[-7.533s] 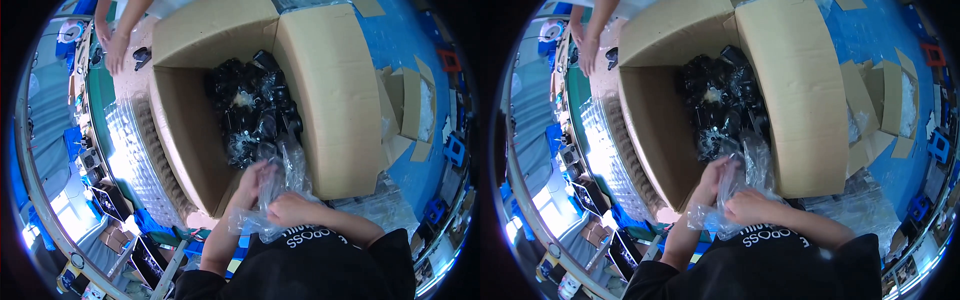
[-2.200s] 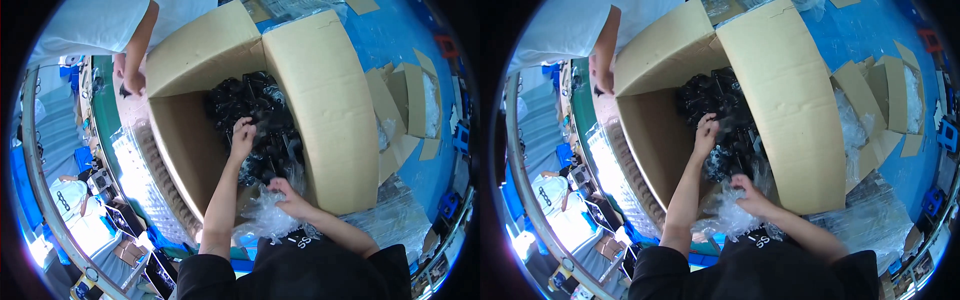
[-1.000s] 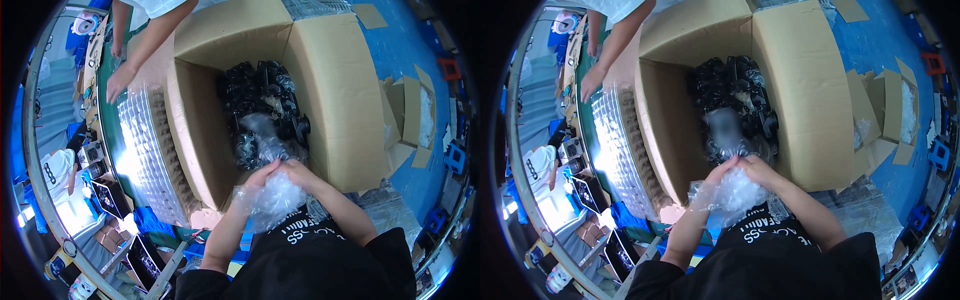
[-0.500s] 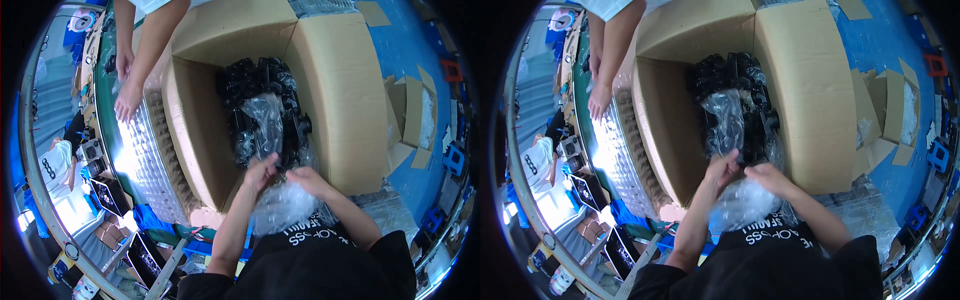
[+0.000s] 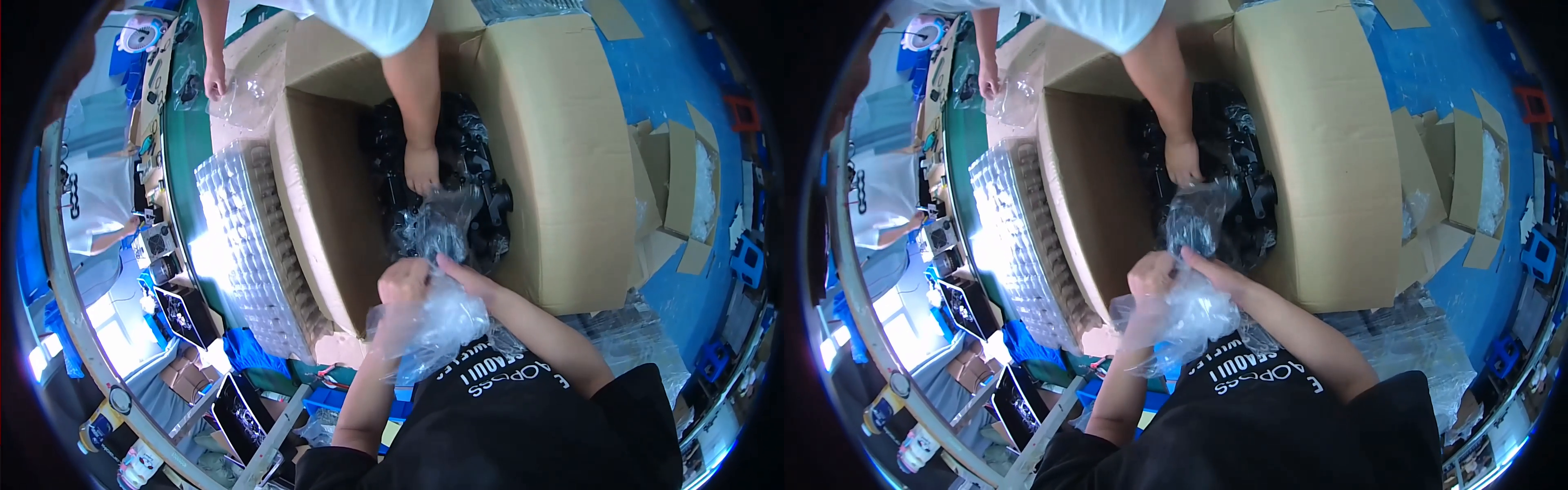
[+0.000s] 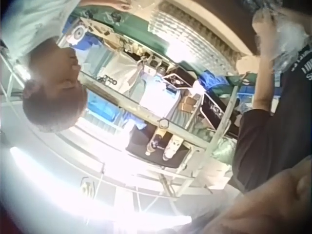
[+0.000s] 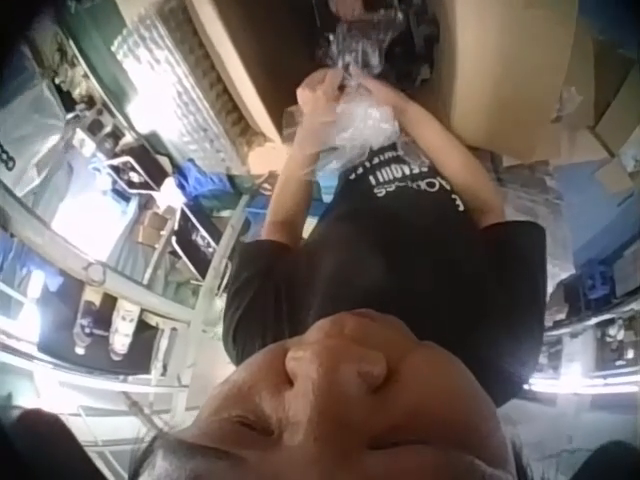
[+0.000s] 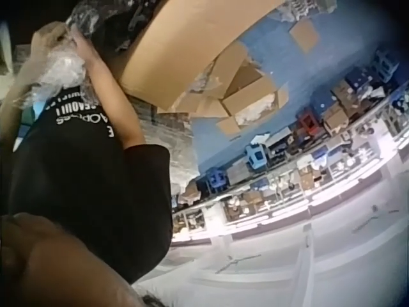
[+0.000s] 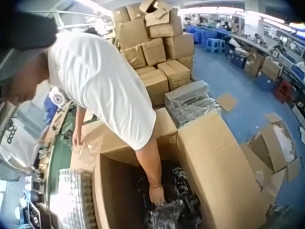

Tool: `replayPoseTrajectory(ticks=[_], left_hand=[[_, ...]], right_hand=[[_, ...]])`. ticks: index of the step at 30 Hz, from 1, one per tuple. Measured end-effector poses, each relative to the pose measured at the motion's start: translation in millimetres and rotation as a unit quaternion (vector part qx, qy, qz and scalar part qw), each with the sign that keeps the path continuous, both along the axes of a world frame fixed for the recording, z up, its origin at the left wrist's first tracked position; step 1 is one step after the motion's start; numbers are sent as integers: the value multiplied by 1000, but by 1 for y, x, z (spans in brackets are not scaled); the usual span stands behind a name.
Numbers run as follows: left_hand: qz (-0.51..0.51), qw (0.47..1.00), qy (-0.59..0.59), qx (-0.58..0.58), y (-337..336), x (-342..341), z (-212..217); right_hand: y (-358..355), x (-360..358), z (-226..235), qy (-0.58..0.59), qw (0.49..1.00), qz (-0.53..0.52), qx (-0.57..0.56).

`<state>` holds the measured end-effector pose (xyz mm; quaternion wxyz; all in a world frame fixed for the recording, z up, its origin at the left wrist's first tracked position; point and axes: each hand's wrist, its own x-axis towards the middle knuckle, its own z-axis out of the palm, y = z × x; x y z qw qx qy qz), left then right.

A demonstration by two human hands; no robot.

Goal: Packing black components and parts into a cardboard box using bubble wrap.

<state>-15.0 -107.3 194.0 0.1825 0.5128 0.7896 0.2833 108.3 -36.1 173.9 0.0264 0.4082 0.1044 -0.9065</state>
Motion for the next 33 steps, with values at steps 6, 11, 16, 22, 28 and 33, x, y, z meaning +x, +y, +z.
replayPoseTrajectory(ticks=[6,11,16,22,28,33], left_hand=[[-100,969,-175,-143,-8,-13,36],[-216,967,-133,-10,-12,-7,37],[-385,922,-12,-38,-9,-11,52],[-213,972,-92,40,-15,-10,28],[-97,979,-172,-49,-17,-14,-5],[3,906,-402,-131,45,-51,-29]], right_hand=[[-17,21,-19,119,992,-45,-9],[-22,29,-10,146,981,-117,-50],[-21,29,9,125,977,-130,-112],[-16,36,-2,38,995,16,-88],[-3,14,-40,-107,983,109,102],[8,40,-23,-63,984,6,164]])
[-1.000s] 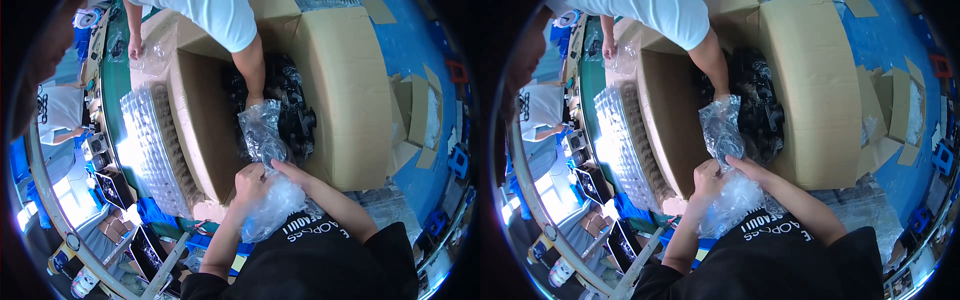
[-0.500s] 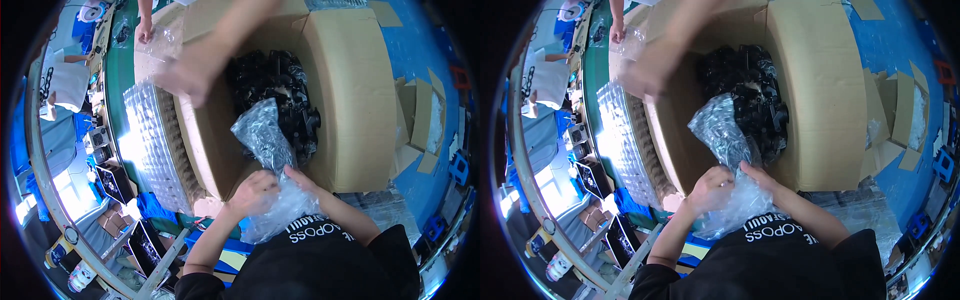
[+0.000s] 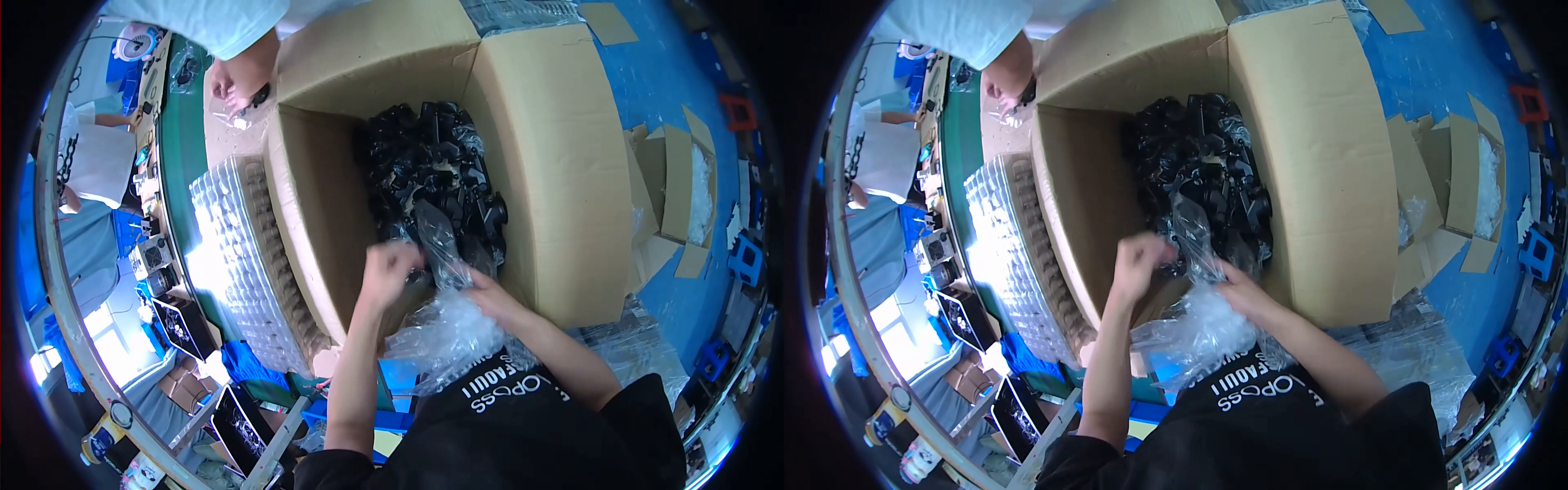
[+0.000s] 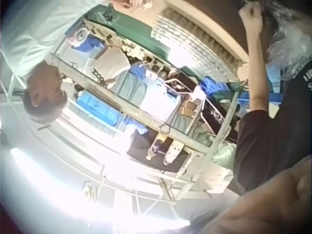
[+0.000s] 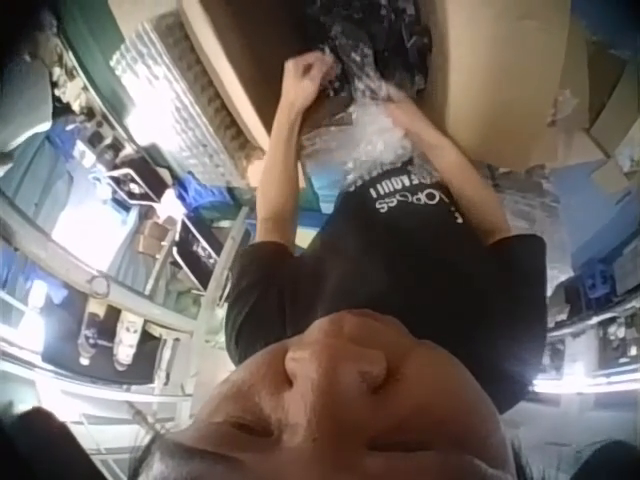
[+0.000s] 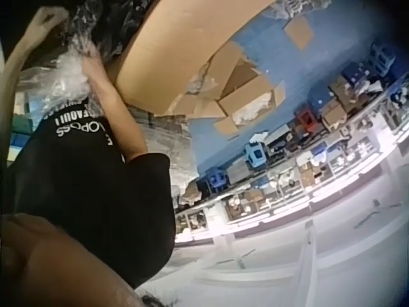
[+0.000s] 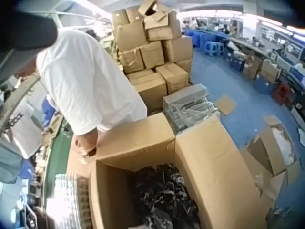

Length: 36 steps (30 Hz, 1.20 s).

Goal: Packing black components and parts into a cardboard box using bubble wrap.

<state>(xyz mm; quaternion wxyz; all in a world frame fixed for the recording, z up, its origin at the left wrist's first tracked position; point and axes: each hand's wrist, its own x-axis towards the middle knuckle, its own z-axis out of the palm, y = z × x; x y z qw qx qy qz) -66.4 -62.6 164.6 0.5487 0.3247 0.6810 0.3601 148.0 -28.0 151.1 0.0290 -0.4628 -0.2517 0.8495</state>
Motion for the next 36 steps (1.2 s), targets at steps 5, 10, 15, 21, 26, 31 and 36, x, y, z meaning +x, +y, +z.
replayPoseTrajectory(ticks=[5,10,15,21,26,31,36], left_hand=[[-150,934,285,154,157,17,-143],[-253,859,414,161,215,33,-246],[-353,826,436,50,201,22,-241],[-133,902,317,261,140,-6,-165],[198,958,-44,203,95,-6,-64],[379,901,-162,133,43,-6,0],[385,887,-251,53,8,2,5]], right_hand=[[-1,18,9,-111,993,28,-1],[3,22,14,-33,996,87,12],[2,11,21,27,991,-21,132],[1,13,18,80,996,-14,40],[8,20,1,133,986,66,81],[-2,-6,-1,-40,926,134,351],[3,-21,28,33,919,150,364]])
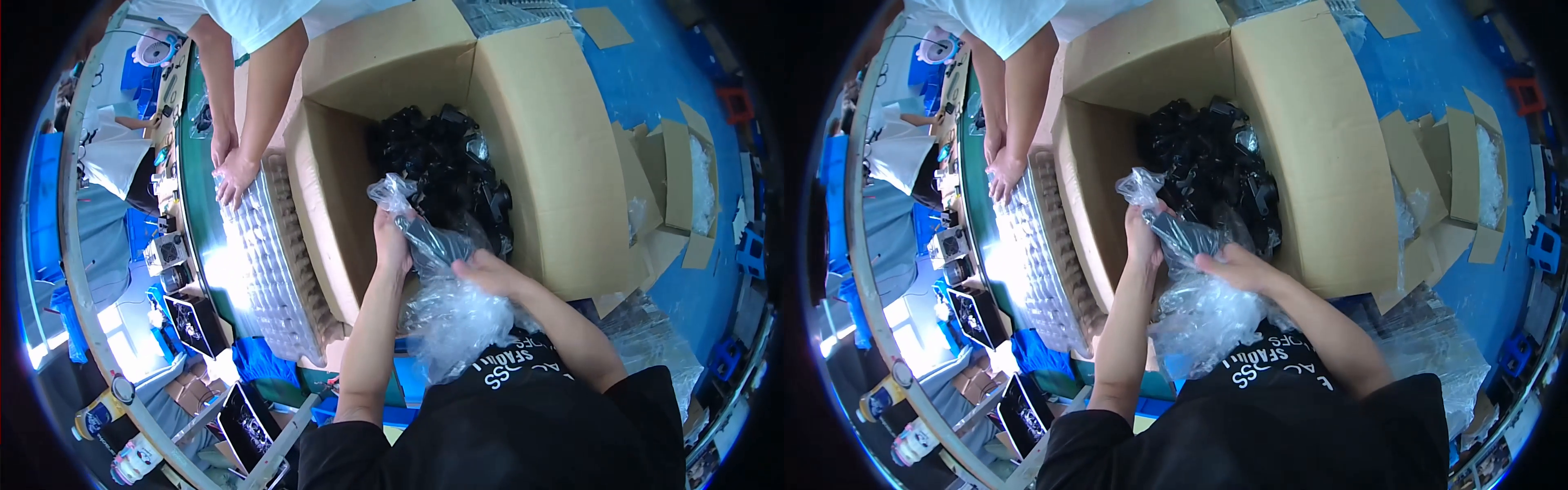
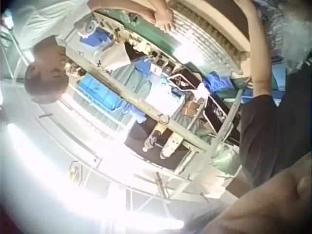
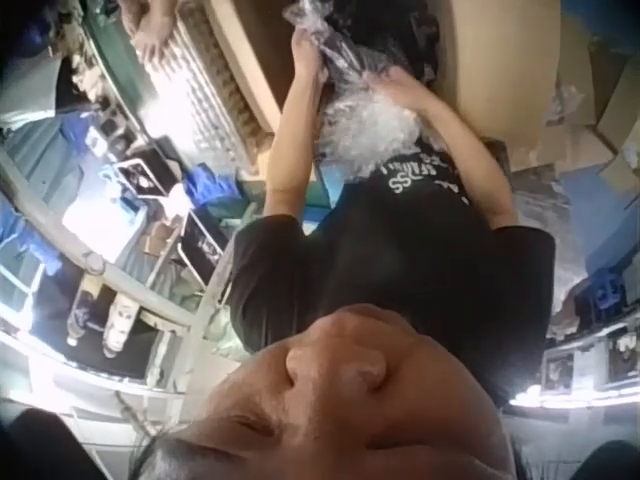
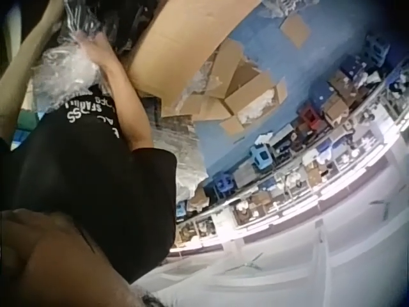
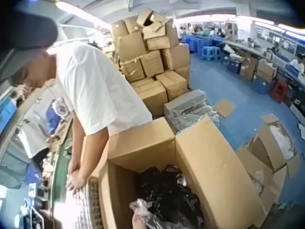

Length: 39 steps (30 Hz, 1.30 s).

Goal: Packing black components and parts into a cardboard box using bubble wrap.

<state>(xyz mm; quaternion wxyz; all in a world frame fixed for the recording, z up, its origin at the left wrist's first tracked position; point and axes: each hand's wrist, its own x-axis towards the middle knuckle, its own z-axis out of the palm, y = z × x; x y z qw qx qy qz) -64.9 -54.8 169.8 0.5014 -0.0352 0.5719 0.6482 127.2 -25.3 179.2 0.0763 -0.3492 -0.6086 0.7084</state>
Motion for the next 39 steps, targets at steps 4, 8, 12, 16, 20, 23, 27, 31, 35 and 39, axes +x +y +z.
replayPoseTrajectory(ticks=[4,8,12,16,20,23,27,31,35,39], left_hand=[[-28,994,-100,-23,-8,4,-12],[13,972,-233,13,-13,20,-21],[-8,931,-347,114,-26,55,11],[-73,927,-366,48,-64,67,-18],[-135,940,-280,-139,-70,45,-58],[-111,938,126,-302,-60,30,-116],[-337,793,507,-27,34,63,-99],[-411,743,522,-87,145,62,-164],[-476,723,472,-166,214,64,-239],[-614,543,554,-149,213,38,-300]], right_hand=[[-3,-1,12,-38,976,62,-203],[-15,-1,10,24,977,10,-212],[-20,-6,0,52,968,-106,-223],[-21,-8,-2,-69,972,30,-221],[-22,-11,17,-52,975,199,-81],[-14,-8,36,-90,961,260,-37],[-15,30,-16,-192,972,99,-91],[4,24,15,-115,963,0,-243],[-9,51,-19,-49,943,-45,-327],[2,56,-4,-29,939,-21,-343]])
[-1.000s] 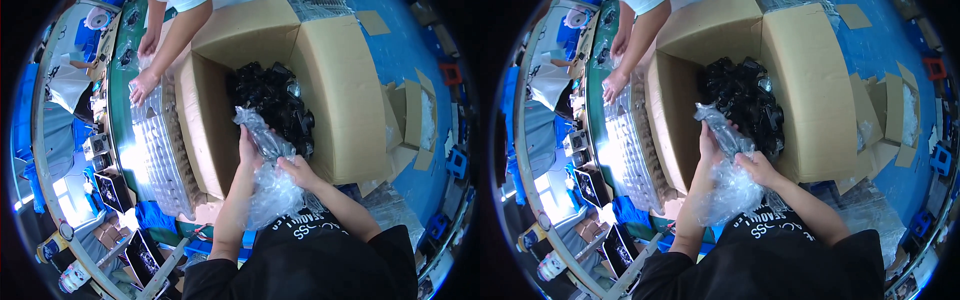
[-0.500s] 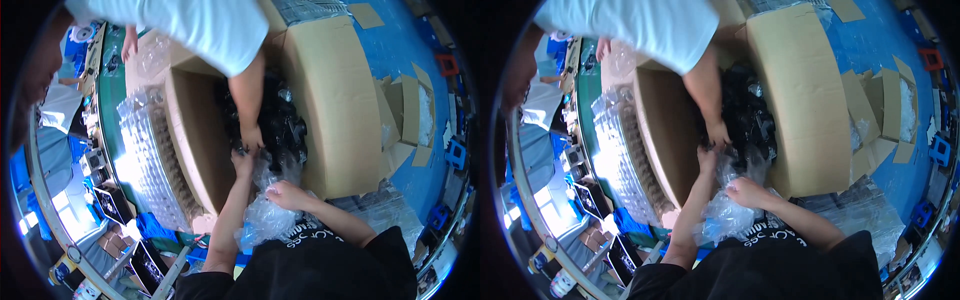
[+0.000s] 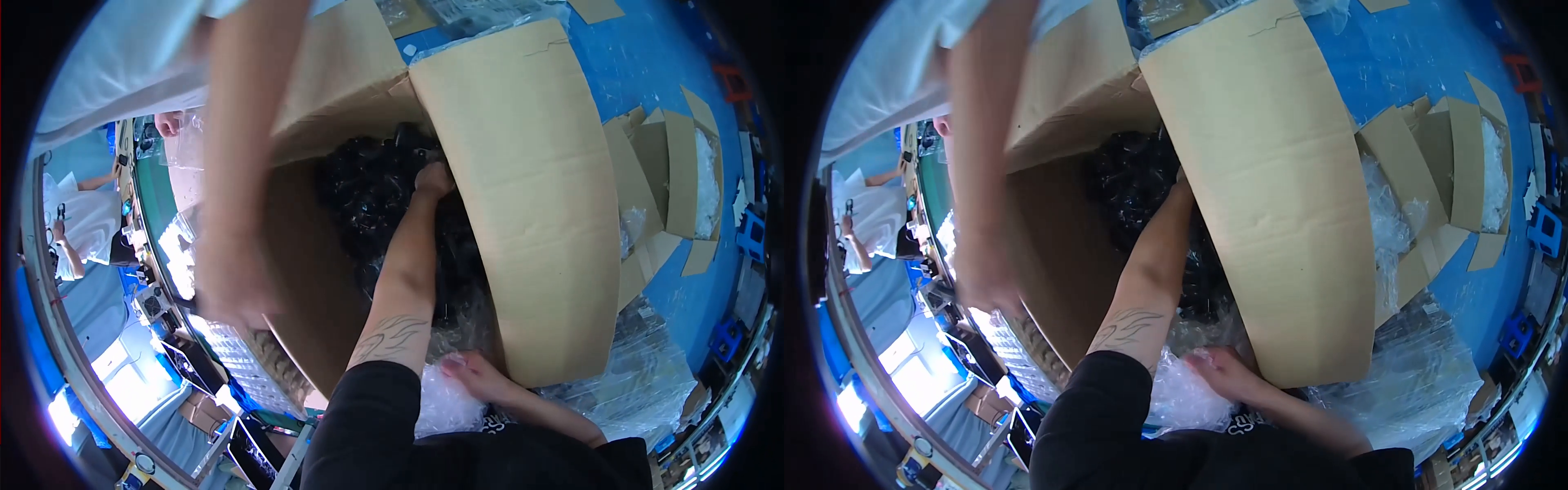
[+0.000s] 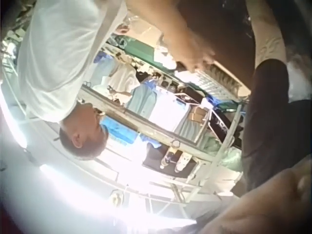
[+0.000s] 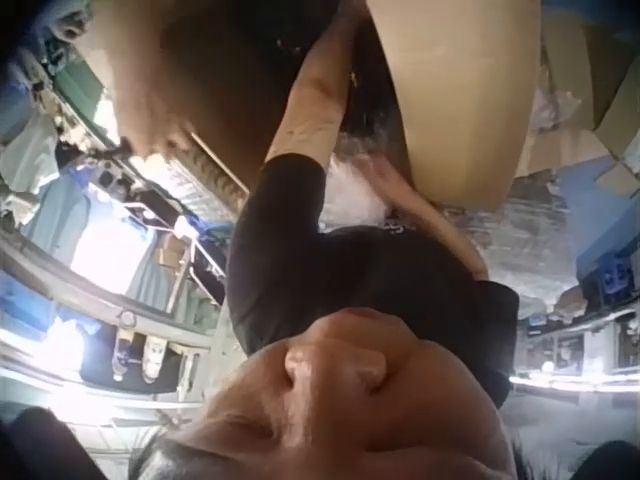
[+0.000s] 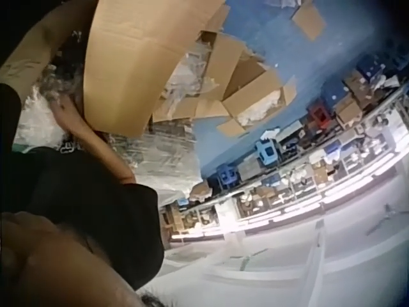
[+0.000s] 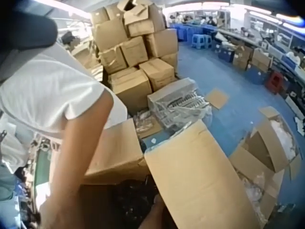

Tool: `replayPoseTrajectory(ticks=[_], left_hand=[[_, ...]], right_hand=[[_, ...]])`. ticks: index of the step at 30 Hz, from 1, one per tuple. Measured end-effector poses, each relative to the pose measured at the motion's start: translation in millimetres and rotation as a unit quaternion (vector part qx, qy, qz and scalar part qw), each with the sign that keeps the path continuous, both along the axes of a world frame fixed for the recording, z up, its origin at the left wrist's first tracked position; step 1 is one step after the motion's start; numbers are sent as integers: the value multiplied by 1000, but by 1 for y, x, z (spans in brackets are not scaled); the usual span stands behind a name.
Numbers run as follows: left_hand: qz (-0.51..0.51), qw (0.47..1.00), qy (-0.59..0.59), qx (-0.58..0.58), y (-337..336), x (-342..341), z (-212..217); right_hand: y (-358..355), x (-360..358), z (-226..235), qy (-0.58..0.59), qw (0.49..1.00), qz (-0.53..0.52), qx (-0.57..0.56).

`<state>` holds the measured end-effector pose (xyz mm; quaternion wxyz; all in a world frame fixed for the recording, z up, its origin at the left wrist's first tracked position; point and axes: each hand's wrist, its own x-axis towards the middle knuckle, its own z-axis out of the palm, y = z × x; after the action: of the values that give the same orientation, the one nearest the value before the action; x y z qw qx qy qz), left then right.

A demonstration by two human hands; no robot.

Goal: Packing black components and parts into a cardboard box using bubble wrap.

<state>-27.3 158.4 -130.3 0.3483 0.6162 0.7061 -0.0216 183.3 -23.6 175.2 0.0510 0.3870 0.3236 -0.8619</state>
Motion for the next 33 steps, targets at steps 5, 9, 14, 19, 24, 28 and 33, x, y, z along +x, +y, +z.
replayPoseTrajectory(ticks=[5,9,14,19,24,28,33], left_hand=[[21,979,-142,146,-54,5,71],[92,936,-101,323,-117,-13,143],[317,854,-206,358,-169,-36,220],[503,774,-186,337,-201,-45,265],[560,695,-145,428,-222,-43,276],[563,705,-175,395,-232,-27,282],[590,648,-390,282,-258,-31,272]], right_hand=[[4,-8,-6,-63,995,28,72],[-13,-13,-17,49,943,-93,315],[-2,-32,3,98,983,-118,103],[-4,-37,-14,-4,991,20,130],[-6,-54,-10,-23,986,136,91],[-21,-78,-24,42,940,-210,-267],[-10,-66,-27,192,849,-316,-377]])
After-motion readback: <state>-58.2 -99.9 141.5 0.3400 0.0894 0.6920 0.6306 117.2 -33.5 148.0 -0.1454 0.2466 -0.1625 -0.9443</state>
